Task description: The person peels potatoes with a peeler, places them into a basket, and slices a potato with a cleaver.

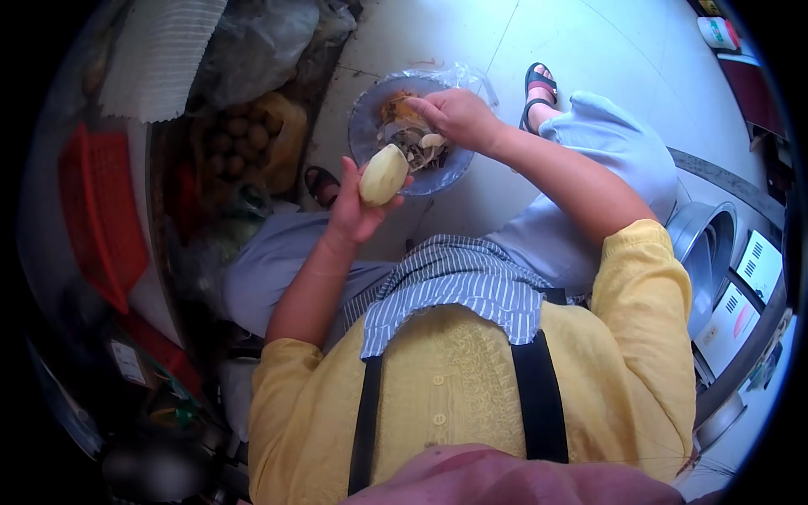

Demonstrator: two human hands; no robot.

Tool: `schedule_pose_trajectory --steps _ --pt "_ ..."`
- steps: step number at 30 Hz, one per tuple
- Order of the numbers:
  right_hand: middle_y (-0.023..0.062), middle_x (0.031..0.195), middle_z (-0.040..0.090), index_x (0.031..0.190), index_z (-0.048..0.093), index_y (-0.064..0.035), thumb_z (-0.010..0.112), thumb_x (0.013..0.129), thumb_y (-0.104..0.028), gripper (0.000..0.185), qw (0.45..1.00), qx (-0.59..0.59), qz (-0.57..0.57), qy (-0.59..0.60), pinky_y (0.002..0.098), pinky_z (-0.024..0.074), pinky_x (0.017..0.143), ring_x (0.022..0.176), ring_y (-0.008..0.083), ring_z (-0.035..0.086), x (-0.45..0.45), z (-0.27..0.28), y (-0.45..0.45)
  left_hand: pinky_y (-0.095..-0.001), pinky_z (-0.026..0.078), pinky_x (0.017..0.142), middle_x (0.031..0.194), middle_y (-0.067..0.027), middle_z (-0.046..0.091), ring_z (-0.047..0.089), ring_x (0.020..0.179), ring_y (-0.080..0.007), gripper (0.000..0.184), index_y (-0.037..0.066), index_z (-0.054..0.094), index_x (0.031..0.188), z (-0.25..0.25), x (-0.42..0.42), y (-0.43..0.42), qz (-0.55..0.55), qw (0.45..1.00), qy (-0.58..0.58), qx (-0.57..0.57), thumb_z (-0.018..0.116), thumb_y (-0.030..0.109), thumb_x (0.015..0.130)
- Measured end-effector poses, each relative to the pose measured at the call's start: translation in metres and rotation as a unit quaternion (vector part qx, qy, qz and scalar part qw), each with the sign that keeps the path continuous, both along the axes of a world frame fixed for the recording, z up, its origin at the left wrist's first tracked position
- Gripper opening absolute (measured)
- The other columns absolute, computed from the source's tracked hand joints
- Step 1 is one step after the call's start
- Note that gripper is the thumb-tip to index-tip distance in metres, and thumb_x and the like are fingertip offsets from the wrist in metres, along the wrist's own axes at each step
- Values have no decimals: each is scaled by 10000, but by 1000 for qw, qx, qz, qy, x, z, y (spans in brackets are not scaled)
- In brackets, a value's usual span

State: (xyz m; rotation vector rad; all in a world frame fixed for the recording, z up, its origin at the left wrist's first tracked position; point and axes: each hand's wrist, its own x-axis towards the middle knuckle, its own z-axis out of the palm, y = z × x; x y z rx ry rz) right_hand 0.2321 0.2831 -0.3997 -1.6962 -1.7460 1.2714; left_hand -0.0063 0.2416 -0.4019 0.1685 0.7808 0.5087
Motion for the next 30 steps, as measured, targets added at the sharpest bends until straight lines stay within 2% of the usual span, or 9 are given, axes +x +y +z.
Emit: schedule_pose_trajectory --steps 4,6,8,10,13,15,17,22,30 --pt "164 732 619 734 645 -69 405 899 -510 529 999 40 2 -7 419 464 655 719 359 588 0 -11 -3 -294 523 712 1138 -118 557 589 972 -244 539 50 412 1270 -11 -7 -5 -36 999 -17 32 493 430 896" --pt "164 745 619 764 653 -82 395 900 -513 521 986 57 13 -155 421 463 657 727 361 586 12 -33 1 -291 521 707 1140 -116 555 589 969 -239 540 48 410 1270 -7 -8 -6 -58 997 -54 23 526 403 880" --pt "157 748 624 771 657 -88 391 897 -523 525 993 46 2 -107 424 465 655 727 356 591 12 -23 5 -287 518 702 1142 -115 552 590 967 -234 544 47 408 1270 -4 -7 -1 -82 992 -92 16 558 376 864" --pt "150 752 629 778 662 -94 388 893 -533 530 998 26 2 -60 426 468 653 728 351 595 8 -13 4 -262 509 661 1158 -127 538 586 968 -213 609 47 403 1281 -3 -2 -3 -100 988 18 116 573 434 842" --pt "145 750 633 769 666 -96 389 884 -550 545 996 22 58 -58 431 472 646 728 347 599 3 -14 1 -254 502 653 1142 -120 541 587 965 -210 571 47 408 1275 -3 -1 -4 -140 974 88 154 562 398 852" --pt "151 748 629 755 665 -95 397 881 -548 542 979 29 68 -190 431 474 640 725 347 598 15 -33 6 -254 502 652 1136 -116 548 589 961 -211 556 43 409 1273 -3 -2 -5 -134 977 62 154 543 400 868" --pt "151 751 628 764 663 -97 397 884 -540 530 985 19 51 -162 429 473 636 732 345 599 12 -22 7 -255 503 651 1131 -113 554 592 957 -213 543 39 410 1272 -4 -3 -2 -118 980 37 155 523 402 884" --pt "107 728 642 745 653 -114 385 897 -519 509 991 65 36 -107 422 475 613 711 317 615 -16 3 -10 -250 517 658 1118 -86 571 598 958 -193 526 56 449 1238 -24 -1 -5 -25 999 40 14 452 467 911" --pt "91 687 637 700 649 -125 390 890 -527 515 970 130 21 -203 405 482 560 690 293 628 -9 -13 -3 -225 511 624 1051 -64 587 601 884 -179 523 68 495 1177 -15 9 -6 7 995 96 -12 479 501 885"
